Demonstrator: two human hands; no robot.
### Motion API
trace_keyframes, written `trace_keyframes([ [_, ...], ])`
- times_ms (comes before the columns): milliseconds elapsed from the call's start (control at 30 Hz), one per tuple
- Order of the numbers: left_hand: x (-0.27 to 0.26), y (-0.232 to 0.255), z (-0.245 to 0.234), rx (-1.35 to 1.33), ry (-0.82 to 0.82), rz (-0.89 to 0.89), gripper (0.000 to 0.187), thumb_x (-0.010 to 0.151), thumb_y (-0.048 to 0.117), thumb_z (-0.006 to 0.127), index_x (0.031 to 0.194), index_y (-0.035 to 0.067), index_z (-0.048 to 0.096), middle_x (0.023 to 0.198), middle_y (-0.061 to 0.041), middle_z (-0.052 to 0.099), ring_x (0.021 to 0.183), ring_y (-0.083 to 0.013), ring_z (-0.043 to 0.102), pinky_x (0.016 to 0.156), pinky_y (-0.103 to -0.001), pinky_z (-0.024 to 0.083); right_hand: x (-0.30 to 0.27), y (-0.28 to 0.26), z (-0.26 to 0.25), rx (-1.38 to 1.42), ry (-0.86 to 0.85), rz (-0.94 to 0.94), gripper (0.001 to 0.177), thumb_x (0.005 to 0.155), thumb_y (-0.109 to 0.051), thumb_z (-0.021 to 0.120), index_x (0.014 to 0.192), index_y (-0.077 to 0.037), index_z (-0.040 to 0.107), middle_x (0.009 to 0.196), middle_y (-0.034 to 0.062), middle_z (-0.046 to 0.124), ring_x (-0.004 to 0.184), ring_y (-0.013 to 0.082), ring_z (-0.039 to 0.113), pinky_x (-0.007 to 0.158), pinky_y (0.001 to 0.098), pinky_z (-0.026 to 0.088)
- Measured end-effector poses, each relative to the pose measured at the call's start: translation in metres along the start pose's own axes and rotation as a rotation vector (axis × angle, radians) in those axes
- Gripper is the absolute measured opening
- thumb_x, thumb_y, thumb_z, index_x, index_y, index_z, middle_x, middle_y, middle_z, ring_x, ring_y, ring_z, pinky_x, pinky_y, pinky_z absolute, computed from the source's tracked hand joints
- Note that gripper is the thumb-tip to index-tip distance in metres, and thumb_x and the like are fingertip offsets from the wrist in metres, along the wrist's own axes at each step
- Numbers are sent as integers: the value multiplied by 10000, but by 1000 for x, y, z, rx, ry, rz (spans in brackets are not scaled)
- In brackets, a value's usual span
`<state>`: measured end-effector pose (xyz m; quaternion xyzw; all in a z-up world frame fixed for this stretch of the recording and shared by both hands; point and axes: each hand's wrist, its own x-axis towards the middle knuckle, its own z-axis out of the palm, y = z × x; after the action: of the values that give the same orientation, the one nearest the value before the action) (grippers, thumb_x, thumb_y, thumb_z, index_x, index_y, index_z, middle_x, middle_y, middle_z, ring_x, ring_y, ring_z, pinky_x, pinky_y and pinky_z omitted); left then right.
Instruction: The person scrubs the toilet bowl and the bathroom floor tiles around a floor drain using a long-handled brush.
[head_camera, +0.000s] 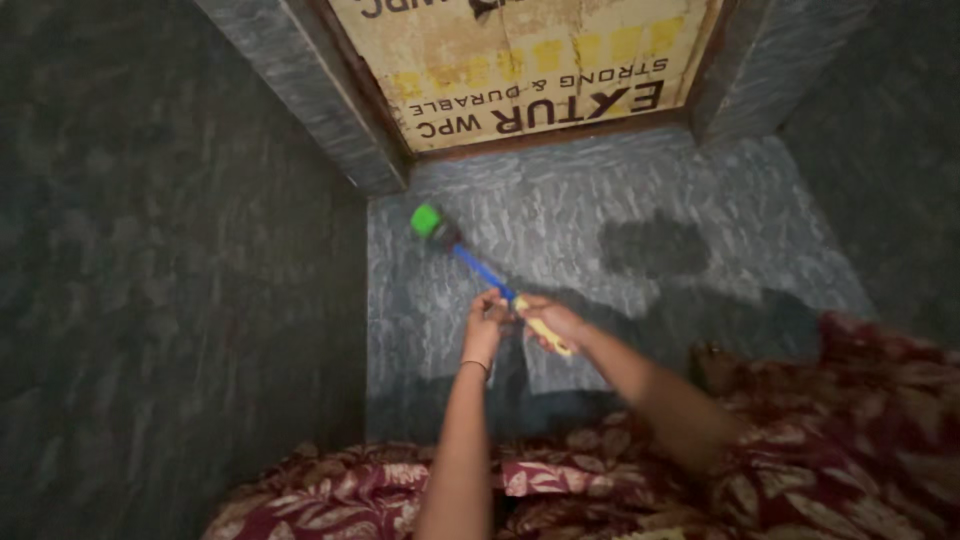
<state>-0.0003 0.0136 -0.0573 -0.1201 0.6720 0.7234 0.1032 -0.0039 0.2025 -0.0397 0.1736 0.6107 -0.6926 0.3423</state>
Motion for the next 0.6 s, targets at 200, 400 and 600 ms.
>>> trace_keyframes([
  [200, 14, -9, -6, -202, 65, -49, 387, 972, 232, 666, 1339, 135, 592, 1140, -39, 662, 845, -165, 682, 628, -321, 555, -19, 18, -69, 85, -38, -52, 341, 959, -389, 607, 1268, -248, 630, 724, 30, 605, 477, 131, 534, 347, 288, 371],
  [400, 26, -40, -30, -262, 146, -142, 362, 944, 210, 674, 1294, 145, 611, 1184, -34, 683, 789, -197, 699, 584, -337, 553, -57, -12, -215, 96, 546, -252, 371, 924, -523, 584, 1026, -188, 704, 768, 44, 669, 578, 170, 608, 498, 347, 487],
  [600, 23, -62, -45, -211, 233, -146, 273, 958, 217, 665, 1220, 142, 650, 1123, -53, 698, 728, -199, 709, 531, -338, 561, -36, 9, -174, 58, 677, -165, 312, 961, -435, 551, 1093, -174, 662, 747, 13, 684, 523, 144, 549, 439, 322, 434],
])
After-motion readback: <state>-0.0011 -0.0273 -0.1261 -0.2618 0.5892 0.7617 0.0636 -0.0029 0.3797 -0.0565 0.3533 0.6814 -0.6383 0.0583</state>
